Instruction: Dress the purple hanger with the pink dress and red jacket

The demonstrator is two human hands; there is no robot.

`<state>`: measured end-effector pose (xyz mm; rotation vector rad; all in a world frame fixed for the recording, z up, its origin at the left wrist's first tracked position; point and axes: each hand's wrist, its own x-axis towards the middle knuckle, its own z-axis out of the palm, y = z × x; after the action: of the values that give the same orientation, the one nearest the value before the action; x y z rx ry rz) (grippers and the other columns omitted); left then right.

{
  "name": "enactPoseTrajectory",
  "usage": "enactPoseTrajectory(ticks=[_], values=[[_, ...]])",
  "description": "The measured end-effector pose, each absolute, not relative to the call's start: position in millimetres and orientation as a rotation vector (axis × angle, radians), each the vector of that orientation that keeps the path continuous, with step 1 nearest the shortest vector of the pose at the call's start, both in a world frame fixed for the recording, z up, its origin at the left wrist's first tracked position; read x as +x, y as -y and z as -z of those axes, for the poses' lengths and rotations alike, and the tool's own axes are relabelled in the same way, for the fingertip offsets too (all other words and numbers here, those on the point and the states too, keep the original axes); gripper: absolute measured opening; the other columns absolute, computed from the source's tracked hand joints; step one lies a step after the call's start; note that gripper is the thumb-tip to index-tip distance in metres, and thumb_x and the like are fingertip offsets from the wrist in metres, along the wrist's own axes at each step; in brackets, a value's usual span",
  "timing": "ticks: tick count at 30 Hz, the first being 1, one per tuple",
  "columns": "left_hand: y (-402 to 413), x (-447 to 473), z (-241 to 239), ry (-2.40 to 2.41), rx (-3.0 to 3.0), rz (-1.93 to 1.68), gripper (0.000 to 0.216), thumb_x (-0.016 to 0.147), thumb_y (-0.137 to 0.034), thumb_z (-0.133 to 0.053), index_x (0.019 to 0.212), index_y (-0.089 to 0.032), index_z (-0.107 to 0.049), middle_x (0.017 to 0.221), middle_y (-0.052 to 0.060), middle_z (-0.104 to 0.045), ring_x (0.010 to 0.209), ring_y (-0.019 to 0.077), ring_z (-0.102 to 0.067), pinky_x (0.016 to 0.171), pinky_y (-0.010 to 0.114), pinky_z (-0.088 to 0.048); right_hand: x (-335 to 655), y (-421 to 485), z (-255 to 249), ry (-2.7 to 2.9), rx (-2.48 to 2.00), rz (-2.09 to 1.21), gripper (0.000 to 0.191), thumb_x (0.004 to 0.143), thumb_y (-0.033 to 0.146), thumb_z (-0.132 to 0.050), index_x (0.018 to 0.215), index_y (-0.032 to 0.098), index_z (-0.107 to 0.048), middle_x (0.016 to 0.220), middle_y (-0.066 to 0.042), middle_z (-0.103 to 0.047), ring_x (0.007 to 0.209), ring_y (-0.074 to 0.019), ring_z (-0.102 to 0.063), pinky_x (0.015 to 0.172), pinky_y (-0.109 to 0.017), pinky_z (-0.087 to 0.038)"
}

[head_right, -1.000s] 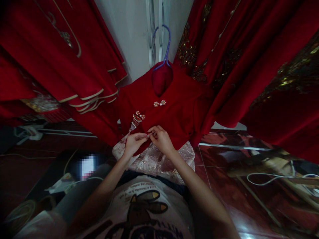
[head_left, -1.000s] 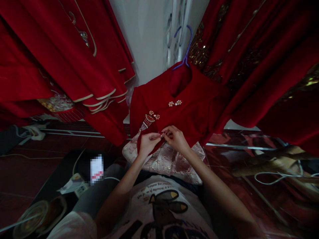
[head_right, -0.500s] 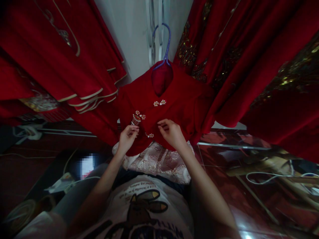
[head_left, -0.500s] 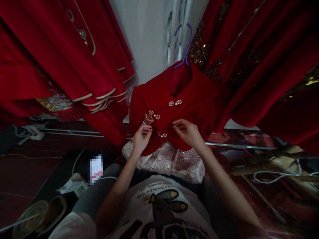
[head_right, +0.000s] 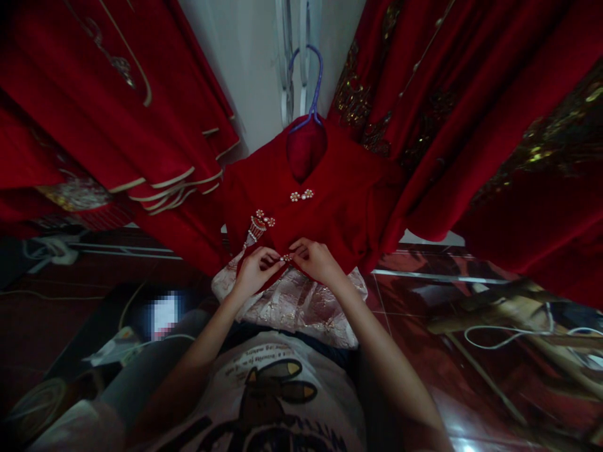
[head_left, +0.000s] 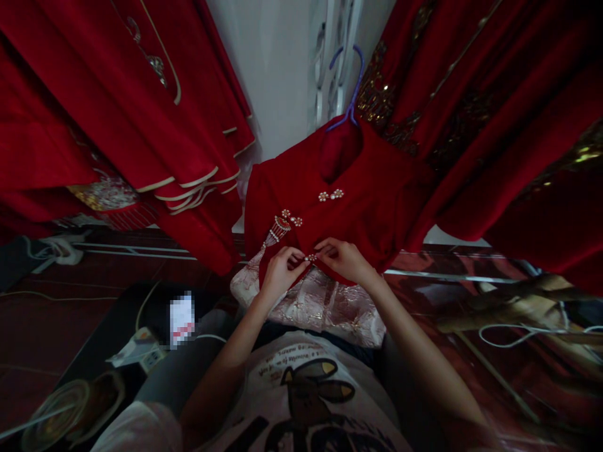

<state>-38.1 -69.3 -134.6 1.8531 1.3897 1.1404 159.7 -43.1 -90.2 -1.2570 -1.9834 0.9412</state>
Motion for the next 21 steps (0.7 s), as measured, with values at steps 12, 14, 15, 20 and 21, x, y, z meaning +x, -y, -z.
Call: enactPoseTrajectory(ticks=[12, 14, 15, 20, 21], values=[[71.0, -33.2, 139.4, -1.323, 1.685, -1.252, 0.011, 0.082, -0.028, -0.069, 0.083, -0.019, -0.062, 0.08, 0.0, -0.068, 0.071, 0.0116, -0.067, 0.071, 0.024, -0.057, 145.7, 42.7, 97.5, 1.923, -1.27, -1.01, 0.011, 0.076, 0.019, -0.073, 0.087, 0.017, -0.072, 0.083, -0.004, -0.075, 0.075, -0.0138, -0.07, 0.073, -0.025, -0.055], [68.0, -35.7, 132.1, -1.325, 1.745, -1.224, 0.012, 0.082, -0.029, -0.069, 0.084, -0.019, -0.062, 0.081, 0.0, -0.068, 0.073, 0.0123, -0.066, 0.071, 0.024, -0.056, 149.4, 42.0, 96.1, 1.931, -1.253, -1.017, 0.011, 0.077, 0.021, -0.073, 0.087, 0.017, -0.072, 0.083, -0.004, -0.075, 0.075, -0.0138, -0.07, 0.073, -0.025, -0.055], [64.5, -38.5, 125.7, -1.331, 1.799, -1.231, 0.013, 0.083, -0.03, -0.068, 0.086, -0.019, -0.063, 0.083, 0.001, -0.067, 0.075, 0.0128, -0.066, 0.071, 0.025, -0.055, 152.4, 41.7, 94.8, 1.939, -1.24, -1.028, 0.011, 0.077, 0.023, -0.073, 0.087, 0.017, -0.072, 0.082, -0.004, -0.075, 0.075, -0.0137, -0.07, 0.073, -0.025, -0.055], [31.3, -64.5, 77.7, -1.48, 2.28, -1.372, 0.028, 0.092, -0.033, -0.058, 0.117, -0.023, -0.06, 0.109, 0.008, -0.058, 0.101, 0.0201, -0.056, 0.092, 0.037, -0.049, 172.9, 41.5, 83.1, 2.034, -1.129, -1.141, 0.014, 0.079, 0.029, -0.07, 0.088, 0.017, -0.071, 0.081, -0.003, -0.074, 0.075, -0.0129, -0.068, 0.073, -0.026, -0.055], [23.8, -70.2, 69.0, -1.485, 2.426, -1.311, 0.03, 0.092, -0.034, -0.057, 0.121, -0.024, -0.061, 0.112, 0.009, -0.055, 0.107, 0.0221, -0.053, 0.095, 0.04, -0.046, 176.4, 41.9, 80.6, 2.04, -1.115, -1.153, 0.015, 0.08, 0.03, -0.069, 0.088, 0.017, -0.071, 0.081, -0.003, -0.073, 0.075, -0.0129, -0.068, 0.073, -0.027, -0.054]])
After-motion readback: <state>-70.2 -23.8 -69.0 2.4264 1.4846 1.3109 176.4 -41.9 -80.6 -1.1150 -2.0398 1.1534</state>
